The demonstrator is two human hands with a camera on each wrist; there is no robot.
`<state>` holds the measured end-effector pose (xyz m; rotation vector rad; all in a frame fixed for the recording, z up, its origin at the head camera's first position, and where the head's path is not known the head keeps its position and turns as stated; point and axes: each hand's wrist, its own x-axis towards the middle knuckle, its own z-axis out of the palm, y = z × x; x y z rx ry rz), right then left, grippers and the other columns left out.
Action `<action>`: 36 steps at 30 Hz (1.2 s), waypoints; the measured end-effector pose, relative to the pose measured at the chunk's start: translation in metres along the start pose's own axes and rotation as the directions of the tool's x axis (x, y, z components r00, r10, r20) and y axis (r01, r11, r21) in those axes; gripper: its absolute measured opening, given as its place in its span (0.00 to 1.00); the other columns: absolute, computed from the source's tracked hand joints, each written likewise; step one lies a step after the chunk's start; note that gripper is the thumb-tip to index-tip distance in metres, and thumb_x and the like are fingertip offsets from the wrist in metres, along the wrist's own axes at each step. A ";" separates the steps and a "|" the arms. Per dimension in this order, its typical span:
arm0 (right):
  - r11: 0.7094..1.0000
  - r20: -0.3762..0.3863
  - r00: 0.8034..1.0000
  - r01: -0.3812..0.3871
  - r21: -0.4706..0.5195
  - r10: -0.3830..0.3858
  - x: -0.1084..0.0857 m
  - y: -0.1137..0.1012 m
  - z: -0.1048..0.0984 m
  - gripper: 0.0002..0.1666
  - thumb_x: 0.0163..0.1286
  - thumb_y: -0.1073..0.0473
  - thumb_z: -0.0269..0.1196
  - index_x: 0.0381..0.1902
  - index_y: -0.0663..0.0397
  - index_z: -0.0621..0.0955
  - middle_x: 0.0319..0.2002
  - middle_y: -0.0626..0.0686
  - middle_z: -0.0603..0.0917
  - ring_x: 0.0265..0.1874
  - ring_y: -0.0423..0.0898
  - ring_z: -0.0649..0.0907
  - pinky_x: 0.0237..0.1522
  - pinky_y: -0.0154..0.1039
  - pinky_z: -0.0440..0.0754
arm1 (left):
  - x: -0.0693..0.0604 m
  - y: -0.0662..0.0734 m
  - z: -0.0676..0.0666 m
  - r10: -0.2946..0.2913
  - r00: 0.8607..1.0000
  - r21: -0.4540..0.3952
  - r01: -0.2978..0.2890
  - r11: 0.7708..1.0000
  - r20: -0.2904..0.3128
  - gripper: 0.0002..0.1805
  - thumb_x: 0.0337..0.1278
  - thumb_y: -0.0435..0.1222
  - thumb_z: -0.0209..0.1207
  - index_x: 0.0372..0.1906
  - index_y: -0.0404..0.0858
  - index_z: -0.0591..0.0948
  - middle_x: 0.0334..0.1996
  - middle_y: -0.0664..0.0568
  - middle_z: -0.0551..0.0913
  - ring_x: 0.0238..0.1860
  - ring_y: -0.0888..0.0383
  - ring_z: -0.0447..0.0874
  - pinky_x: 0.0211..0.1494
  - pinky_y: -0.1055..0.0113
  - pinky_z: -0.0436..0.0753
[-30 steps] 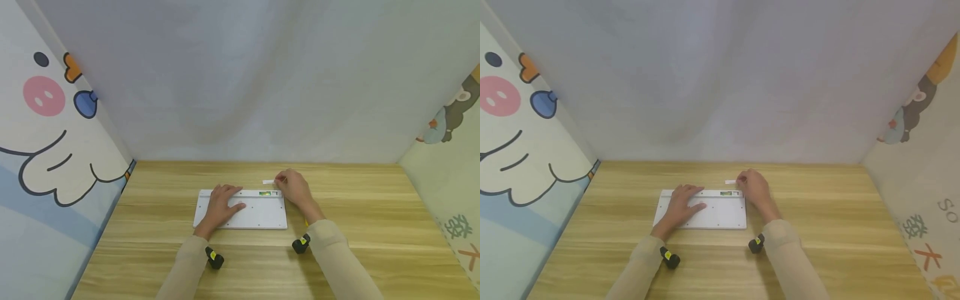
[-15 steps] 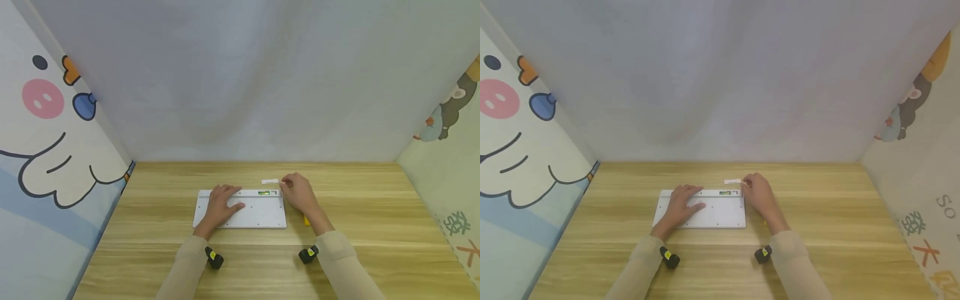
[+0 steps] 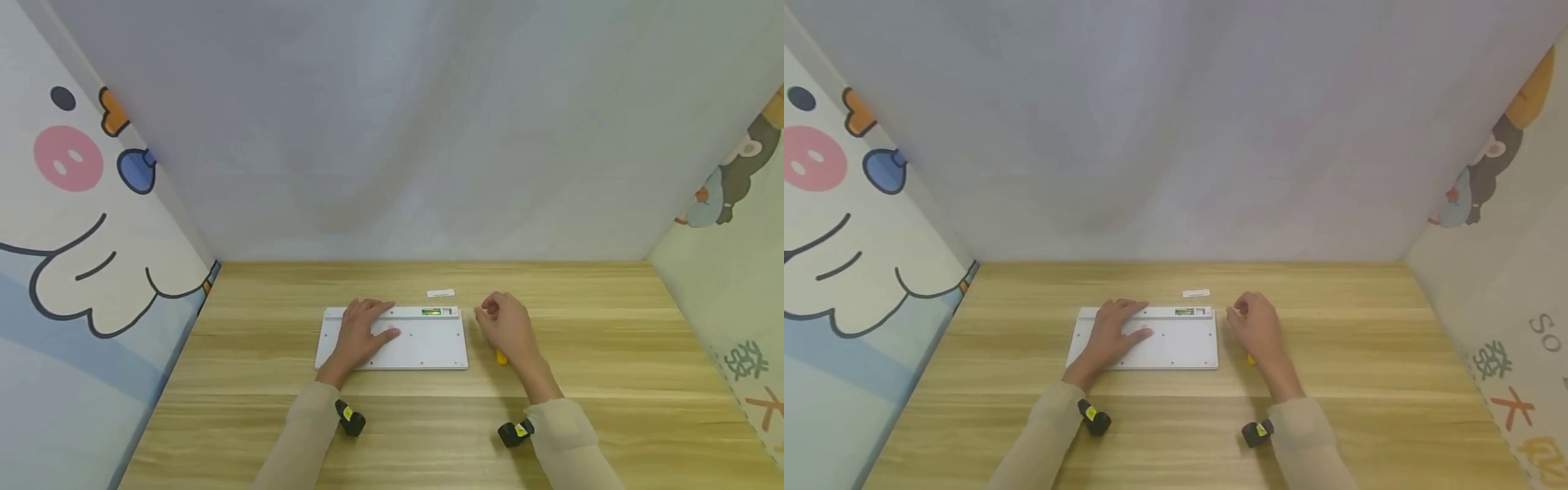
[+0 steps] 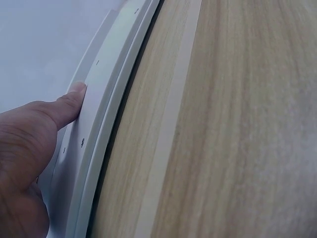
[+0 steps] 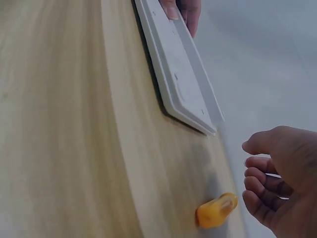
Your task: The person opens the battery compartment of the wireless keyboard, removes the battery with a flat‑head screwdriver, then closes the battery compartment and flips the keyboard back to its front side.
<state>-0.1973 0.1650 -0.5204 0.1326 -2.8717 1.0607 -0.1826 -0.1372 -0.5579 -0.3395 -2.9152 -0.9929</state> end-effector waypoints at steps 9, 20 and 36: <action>0.997 0.000 0.998 -0.068 -0.041 0.068 -0.012 0.018 -0.004 0.17 0.68 0.54 0.66 0.41 0.65 0.81 0.39 0.62 0.82 0.38 0.55 0.82 0.44 0.49 0.84 | 0.001 0.002 -0.001 0.004 1.000 -0.009 -0.004 1.000 -0.002 0.33 0.60 0.51 0.68 0.69 0.46 0.76 0.63 0.46 0.81 0.70 0.46 0.75 0.89 0.48 0.48; 0.993 0.011 0.993 -0.113 -0.028 0.114 -0.020 0.026 -0.007 0.18 0.67 0.55 0.69 0.43 0.66 0.79 0.38 0.64 0.85 0.37 0.56 0.84 0.42 0.50 0.86 | 0.000 0.001 -0.001 0.013 1.000 -0.009 -0.013 1.000 -0.012 0.33 0.61 0.51 0.68 0.69 0.45 0.77 0.63 0.45 0.81 0.69 0.45 0.75 0.88 0.46 0.49; 0.992 0.022 0.993 -0.116 -0.059 0.117 -0.022 0.032 -0.009 0.15 0.69 0.56 0.66 0.42 0.65 0.82 0.38 0.64 0.86 0.33 0.53 0.83 0.35 0.41 0.81 | 0.000 -0.002 0.000 0.006 1.000 -0.017 -0.006 1.000 -0.007 0.33 0.60 0.51 0.68 0.69 0.46 0.77 0.63 0.46 0.81 0.69 0.46 0.75 0.89 0.48 0.48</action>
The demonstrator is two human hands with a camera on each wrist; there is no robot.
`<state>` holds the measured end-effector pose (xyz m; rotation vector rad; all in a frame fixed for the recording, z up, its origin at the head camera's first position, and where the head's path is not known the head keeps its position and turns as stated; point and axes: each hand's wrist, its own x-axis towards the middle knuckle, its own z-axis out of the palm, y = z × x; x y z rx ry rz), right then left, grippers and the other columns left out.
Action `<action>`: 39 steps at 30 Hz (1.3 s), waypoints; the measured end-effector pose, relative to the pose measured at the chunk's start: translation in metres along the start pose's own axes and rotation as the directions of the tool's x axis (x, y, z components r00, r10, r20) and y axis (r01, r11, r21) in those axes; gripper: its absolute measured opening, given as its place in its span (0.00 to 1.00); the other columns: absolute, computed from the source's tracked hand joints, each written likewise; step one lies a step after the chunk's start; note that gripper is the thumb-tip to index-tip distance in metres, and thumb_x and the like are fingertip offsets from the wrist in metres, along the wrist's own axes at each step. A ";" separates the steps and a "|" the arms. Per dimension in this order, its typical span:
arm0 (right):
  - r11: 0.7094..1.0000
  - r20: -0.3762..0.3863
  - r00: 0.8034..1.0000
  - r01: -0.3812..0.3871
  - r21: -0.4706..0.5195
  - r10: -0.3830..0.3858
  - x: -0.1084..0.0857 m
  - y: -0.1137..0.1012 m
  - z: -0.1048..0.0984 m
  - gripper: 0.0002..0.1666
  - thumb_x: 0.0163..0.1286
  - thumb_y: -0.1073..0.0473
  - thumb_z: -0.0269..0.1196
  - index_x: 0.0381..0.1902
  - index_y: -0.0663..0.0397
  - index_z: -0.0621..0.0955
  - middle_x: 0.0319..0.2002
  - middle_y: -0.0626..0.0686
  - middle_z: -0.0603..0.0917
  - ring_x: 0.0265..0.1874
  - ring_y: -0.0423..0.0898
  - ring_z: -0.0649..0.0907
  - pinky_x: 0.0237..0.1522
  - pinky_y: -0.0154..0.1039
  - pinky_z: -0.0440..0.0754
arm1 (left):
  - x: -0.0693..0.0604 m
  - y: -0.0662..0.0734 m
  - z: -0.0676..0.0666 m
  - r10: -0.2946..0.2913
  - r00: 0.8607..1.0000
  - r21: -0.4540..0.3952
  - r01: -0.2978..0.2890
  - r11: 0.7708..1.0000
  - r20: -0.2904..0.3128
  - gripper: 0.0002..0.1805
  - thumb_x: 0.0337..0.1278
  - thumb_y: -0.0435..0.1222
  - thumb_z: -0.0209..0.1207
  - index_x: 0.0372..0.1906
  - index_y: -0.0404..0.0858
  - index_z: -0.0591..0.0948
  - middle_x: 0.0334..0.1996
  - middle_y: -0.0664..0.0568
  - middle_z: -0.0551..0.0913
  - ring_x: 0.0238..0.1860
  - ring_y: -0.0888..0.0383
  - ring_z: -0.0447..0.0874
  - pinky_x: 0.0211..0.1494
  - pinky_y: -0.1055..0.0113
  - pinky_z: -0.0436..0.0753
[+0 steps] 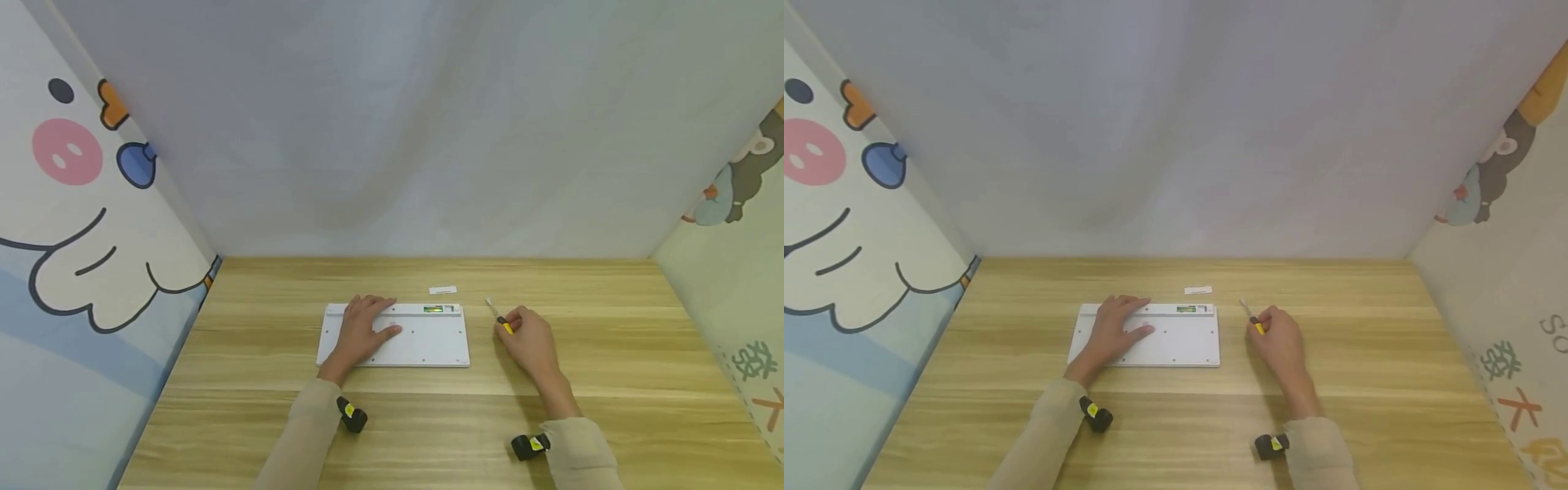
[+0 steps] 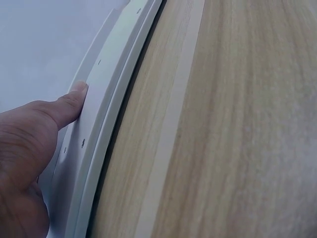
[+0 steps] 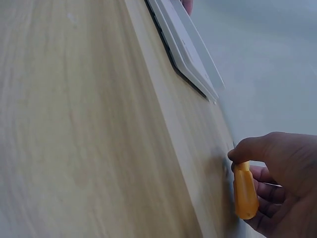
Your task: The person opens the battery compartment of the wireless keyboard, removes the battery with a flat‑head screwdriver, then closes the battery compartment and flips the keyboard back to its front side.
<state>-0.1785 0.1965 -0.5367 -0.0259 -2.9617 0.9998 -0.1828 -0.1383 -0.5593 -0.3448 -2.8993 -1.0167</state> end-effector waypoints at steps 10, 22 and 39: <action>1.000 0.001 1.000 0.010 -0.006 -0.010 0.002 -0.003 -0.006 0.16 0.68 0.53 0.66 0.43 0.60 0.82 0.40 0.62 0.86 0.38 0.54 0.84 0.39 0.43 0.81 | 0.000 0.000 0.000 -0.009 1.000 0.007 0.009 1.000 0.013 0.33 0.61 0.51 0.68 0.69 0.46 0.76 0.64 0.46 0.81 0.70 0.46 0.75 0.89 0.49 0.47; 0.996 0.011 0.996 0.092 -0.004 -0.092 0.010 -0.014 -0.009 0.12 0.68 0.55 0.65 0.43 0.58 0.83 0.42 0.61 0.86 0.43 0.58 0.86 0.47 0.53 0.85 | -0.002 0.003 -0.002 -0.009 1.000 0.005 0.009 1.000 0.014 0.33 0.61 0.51 0.67 0.69 0.46 0.77 0.63 0.46 0.81 0.69 0.47 0.75 0.88 0.48 0.49; 0.984 0.116 0.979 0.158 0.077 -0.166 0.022 -0.030 -0.010 0.10 0.69 0.56 0.66 0.45 0.54 0.84 0.47 0.59 0.88 0.50 0.59 0.84 0.57 0.56 0.84 | -0.001 0.002 -0.001 -0.012 1.000 -0.012 0.012 1.000 0.013 0.33 0.60 0.51 0.68 0.69 0.47 0.77 0.62 0.46 0.81 0.69 0.47 0.76 0.89 0.49 0.47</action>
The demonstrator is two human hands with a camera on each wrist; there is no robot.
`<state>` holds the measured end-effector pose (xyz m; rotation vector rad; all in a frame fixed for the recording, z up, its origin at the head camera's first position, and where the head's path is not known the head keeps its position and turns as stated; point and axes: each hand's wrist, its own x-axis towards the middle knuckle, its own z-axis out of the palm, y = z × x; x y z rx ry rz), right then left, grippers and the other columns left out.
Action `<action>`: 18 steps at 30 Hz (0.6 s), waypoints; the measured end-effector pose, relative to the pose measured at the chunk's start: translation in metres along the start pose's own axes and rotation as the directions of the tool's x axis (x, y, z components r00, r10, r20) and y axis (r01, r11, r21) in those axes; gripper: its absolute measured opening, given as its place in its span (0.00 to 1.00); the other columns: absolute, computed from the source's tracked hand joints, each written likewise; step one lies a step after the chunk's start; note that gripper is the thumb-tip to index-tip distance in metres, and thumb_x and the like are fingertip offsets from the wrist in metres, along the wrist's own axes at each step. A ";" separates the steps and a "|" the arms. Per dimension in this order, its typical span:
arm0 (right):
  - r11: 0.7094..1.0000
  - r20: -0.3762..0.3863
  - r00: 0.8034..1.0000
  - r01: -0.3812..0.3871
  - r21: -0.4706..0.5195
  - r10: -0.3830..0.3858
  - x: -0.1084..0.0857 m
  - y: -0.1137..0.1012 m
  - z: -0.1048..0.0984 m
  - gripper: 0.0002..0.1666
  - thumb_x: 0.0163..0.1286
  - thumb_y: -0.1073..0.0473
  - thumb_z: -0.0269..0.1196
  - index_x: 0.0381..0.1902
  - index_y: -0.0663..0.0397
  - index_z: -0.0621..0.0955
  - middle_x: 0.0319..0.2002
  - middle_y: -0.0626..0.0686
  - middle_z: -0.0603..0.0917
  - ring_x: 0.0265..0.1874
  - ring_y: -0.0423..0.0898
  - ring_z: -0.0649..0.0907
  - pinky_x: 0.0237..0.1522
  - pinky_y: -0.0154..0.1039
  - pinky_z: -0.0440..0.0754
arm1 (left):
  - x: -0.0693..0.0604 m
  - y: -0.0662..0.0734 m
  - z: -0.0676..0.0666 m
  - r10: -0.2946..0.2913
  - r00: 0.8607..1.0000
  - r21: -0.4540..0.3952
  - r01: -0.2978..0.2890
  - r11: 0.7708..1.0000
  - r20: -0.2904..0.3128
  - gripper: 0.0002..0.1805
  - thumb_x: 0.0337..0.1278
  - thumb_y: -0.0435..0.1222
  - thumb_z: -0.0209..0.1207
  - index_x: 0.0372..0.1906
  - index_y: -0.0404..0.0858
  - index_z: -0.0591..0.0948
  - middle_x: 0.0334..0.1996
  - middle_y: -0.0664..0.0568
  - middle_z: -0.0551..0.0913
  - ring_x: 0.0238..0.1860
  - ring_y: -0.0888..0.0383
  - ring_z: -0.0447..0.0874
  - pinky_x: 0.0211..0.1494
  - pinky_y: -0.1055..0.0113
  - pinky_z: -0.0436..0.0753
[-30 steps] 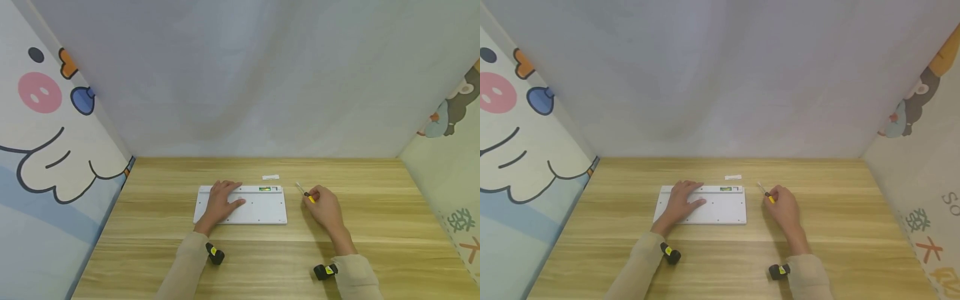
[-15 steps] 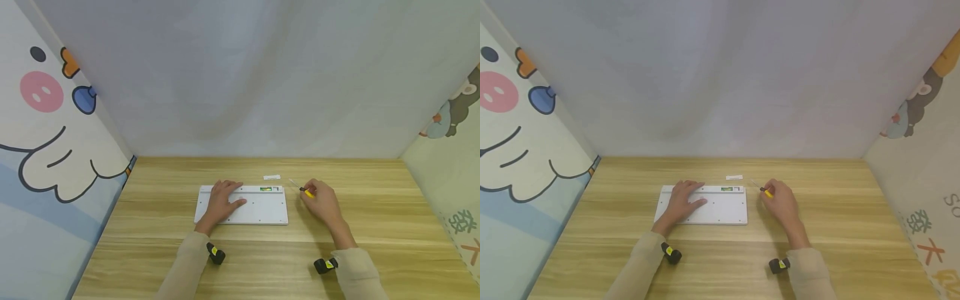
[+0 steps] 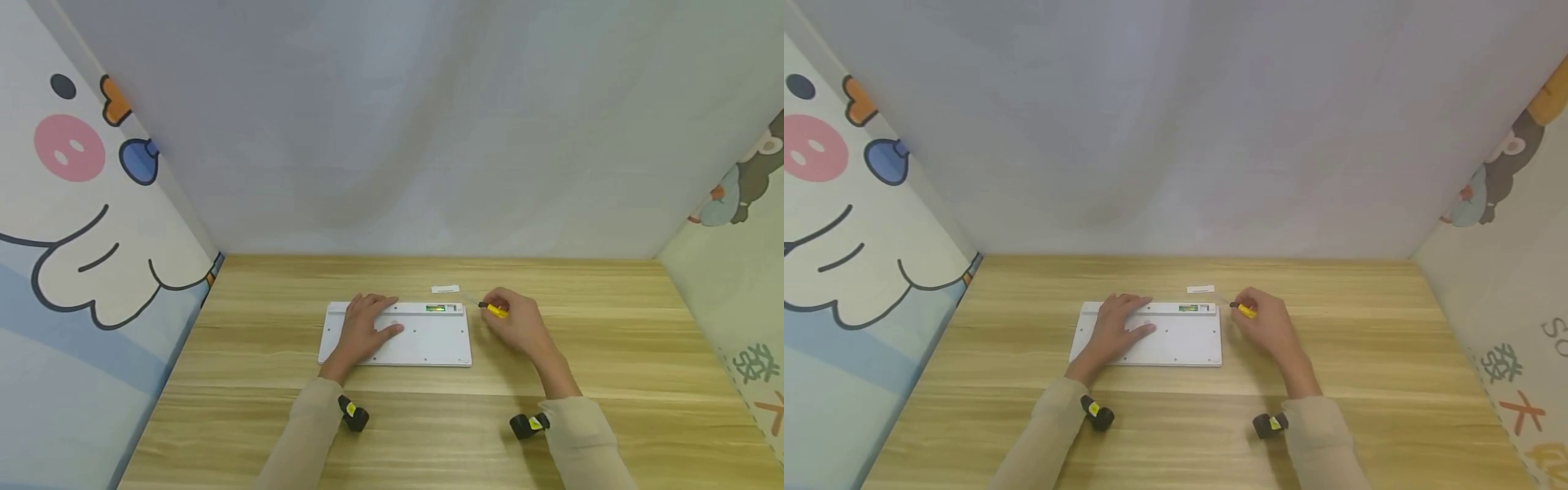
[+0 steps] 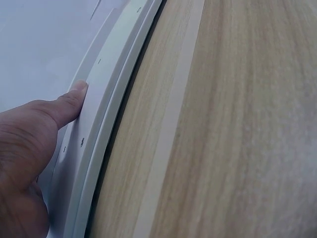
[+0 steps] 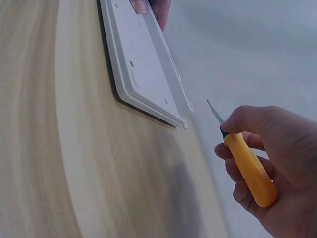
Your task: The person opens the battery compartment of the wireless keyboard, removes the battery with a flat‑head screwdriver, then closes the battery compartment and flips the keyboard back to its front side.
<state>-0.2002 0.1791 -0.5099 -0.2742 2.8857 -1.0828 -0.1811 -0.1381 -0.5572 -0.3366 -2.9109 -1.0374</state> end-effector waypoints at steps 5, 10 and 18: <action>0.998 0.022 0.998 0.059 -0.034 -0.058 0.004 -0.006 -0.003 0.10 0.68 0.56 0.66 0.45 0.53 0.85 0.46 0.58 0.89 0.48 0.57 0.84 0.55 0.55 0.85 | -0.001 0.000 0.000 0.008 1.000 0.003 -0.008 1.000 -0.004 0.33 0.60 0.51 0.68 0.69 0.46 0.77 0.62 0.46 0.81 0.69 0.47 0.76 0.89 0.49 0.48; 0.995 0.066 0.996 0.067 -0.074 -0.062 0.006 -0.013 -0.007 0.11 0.70 0.53 0.66 0.46 0.50 0.86 0.50 0.57 0.89 0.52 0.58 0.85 0.58 0.57 0.85 | -0.001 0.000 0.000 0.008 1.000 0.006 -0.008 1.000 -0.009 0.33 0.60 0.51 0.68 0.69 0.46 0.77 0.62 0.46 0.81 0.69 0.47 0.76 0.89 0.49 0.48; 0.991 0.131 0.990 0.071 -0.113 -0.056 0.010 -0.018 -0.009 0.13 0.69 0.51 0.65 0.48 0.47 0.87 0.53 0.56 0.88 0.55 0.59 0.84 0.60 0.59 0.83 | -0.001 -0.001 0.001 0.011 1.000 -0.006 -0.012 1.000 -0.013 0.33 0.60 0.51 0.68 0.69 0.46 0.77 0.62 0.46 0.81 0.68 0.47 0.76 0.89 0.49 0.47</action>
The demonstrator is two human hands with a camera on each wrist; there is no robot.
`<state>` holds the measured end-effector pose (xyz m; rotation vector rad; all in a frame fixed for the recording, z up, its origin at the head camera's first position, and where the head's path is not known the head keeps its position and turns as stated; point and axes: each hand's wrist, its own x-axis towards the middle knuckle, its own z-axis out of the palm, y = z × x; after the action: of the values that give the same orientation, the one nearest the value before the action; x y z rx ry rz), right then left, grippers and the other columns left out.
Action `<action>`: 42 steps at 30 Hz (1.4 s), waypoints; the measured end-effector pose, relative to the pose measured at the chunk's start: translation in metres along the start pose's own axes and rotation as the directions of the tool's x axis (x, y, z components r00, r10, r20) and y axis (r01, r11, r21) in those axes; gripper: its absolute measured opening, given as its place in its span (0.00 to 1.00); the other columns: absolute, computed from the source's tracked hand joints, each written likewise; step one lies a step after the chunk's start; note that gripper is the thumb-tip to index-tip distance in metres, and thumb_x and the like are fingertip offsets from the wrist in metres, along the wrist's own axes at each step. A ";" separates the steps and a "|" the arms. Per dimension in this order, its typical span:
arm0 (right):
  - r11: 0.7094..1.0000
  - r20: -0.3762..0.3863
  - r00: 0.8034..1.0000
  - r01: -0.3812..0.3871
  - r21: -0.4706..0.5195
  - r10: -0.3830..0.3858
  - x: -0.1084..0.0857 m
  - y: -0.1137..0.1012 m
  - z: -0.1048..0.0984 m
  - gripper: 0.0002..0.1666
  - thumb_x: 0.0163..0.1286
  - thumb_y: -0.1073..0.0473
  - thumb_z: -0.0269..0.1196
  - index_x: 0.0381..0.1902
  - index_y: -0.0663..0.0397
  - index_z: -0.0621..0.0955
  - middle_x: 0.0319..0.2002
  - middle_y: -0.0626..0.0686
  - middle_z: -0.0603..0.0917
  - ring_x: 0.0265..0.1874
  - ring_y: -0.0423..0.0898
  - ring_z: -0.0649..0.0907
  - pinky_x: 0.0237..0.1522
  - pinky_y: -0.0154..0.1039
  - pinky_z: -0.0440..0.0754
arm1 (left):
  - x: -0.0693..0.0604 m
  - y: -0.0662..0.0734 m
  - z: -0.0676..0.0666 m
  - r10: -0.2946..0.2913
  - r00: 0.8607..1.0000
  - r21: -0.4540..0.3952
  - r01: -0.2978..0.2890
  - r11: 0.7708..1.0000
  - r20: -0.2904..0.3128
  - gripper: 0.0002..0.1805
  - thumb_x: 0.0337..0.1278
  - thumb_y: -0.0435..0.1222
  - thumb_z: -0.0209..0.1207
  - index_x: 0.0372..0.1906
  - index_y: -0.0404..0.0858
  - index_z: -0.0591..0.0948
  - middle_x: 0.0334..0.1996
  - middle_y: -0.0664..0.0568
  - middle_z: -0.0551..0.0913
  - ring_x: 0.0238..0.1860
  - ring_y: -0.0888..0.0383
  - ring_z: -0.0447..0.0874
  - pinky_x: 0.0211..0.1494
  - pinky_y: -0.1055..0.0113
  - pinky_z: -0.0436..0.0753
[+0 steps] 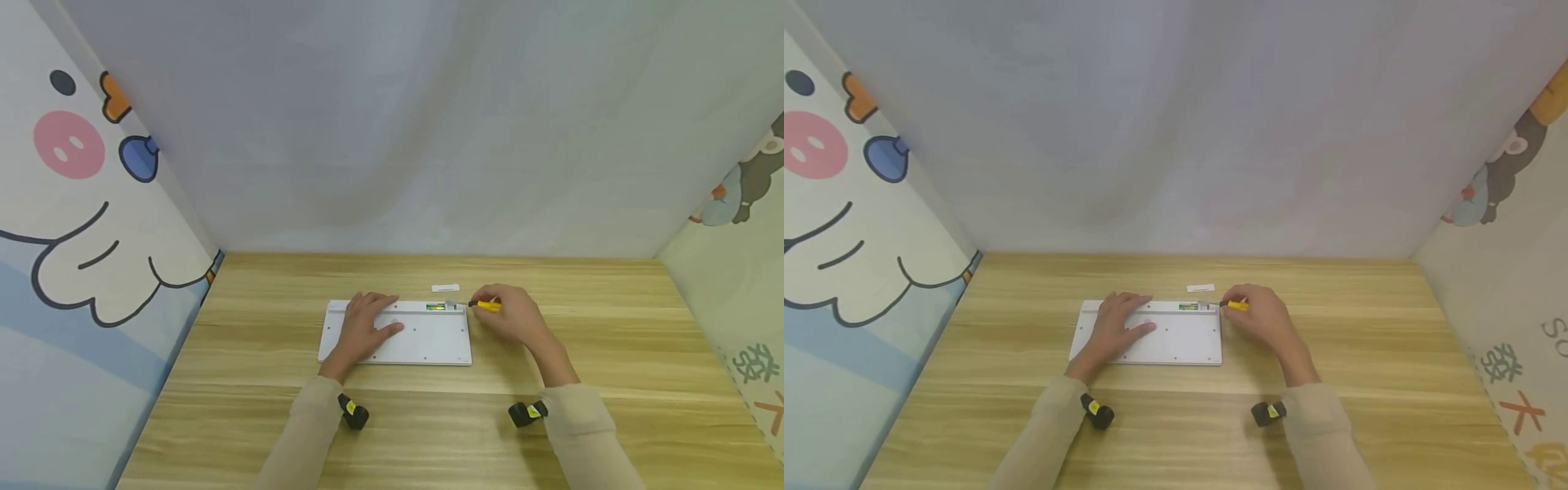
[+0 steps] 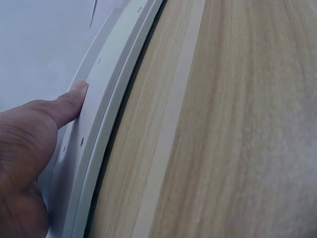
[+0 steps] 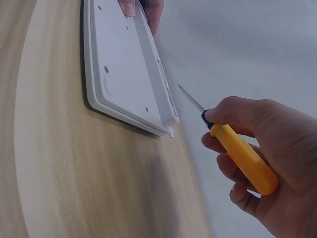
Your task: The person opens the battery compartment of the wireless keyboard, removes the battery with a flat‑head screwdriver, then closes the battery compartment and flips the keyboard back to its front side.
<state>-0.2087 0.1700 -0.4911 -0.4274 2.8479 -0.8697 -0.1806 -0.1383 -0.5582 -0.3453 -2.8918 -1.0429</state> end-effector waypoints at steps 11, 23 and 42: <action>0.997 0.046 0.999 0.014 -0.081 -0.010 0.005 -0.004 -0.003 0.13 0.69 0.51 0.65 0.47 0.45 0.89 0.50 0.54 0.90 0.52 0.57 0.85 0.55 0.58 0.85 | 0.000 0.000 0.000 0.003 1.000 0.007 -0.003 1.000 -0.007 0.33 0.60 0.52 0.68 0.68 0.46 0.78 0.62 0.46 0.82 0.68 0.47 0.76 0.88 0.48 0.49; 0.985 0.095 0.992 0.101 -0.142 -0.088 0.018 -0.013 -0.011 0.12 0.64 0.54 0.68 0.44 0.49 0.90 0.43 0.53 0.90 0.43 0.51 0.86 0.46 0.50 0.86 | 0.000 0.001 0.000 0.006 1.000 -0.009 -0.006 1.000 -0.009 0.33 0.59 0.51 0.68 0.68 0.46 0.77 0.62 0.46 0.82 0.68 0.46 0.76 0.89 0.49 0.48; 0.937 0.270 0.947 0.243 -0.250 -0.173 0.036 -0.040 -0.028 0.05 0.62 0.58 0.69 0.36 0.49 0.90 0.41 0.50 0.91 0.40 0.48 0.85 0.47 0.49 0.86 | 0.000 0.001 0.000 0.006 1.000 -0.005 -0.006 1.000 0.001 0.33 0.60 0.51 0.68 0.69 0.46 0.77 0.62 0.46 0.82 0.68 0.47 0.76 0.89 0.49 0.48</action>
<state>-0.2393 0.1420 -0.4466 -0.8247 2.7301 -0.4006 -0.1802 -0.1380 -0.5578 -0.3542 -2.8875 -1.0490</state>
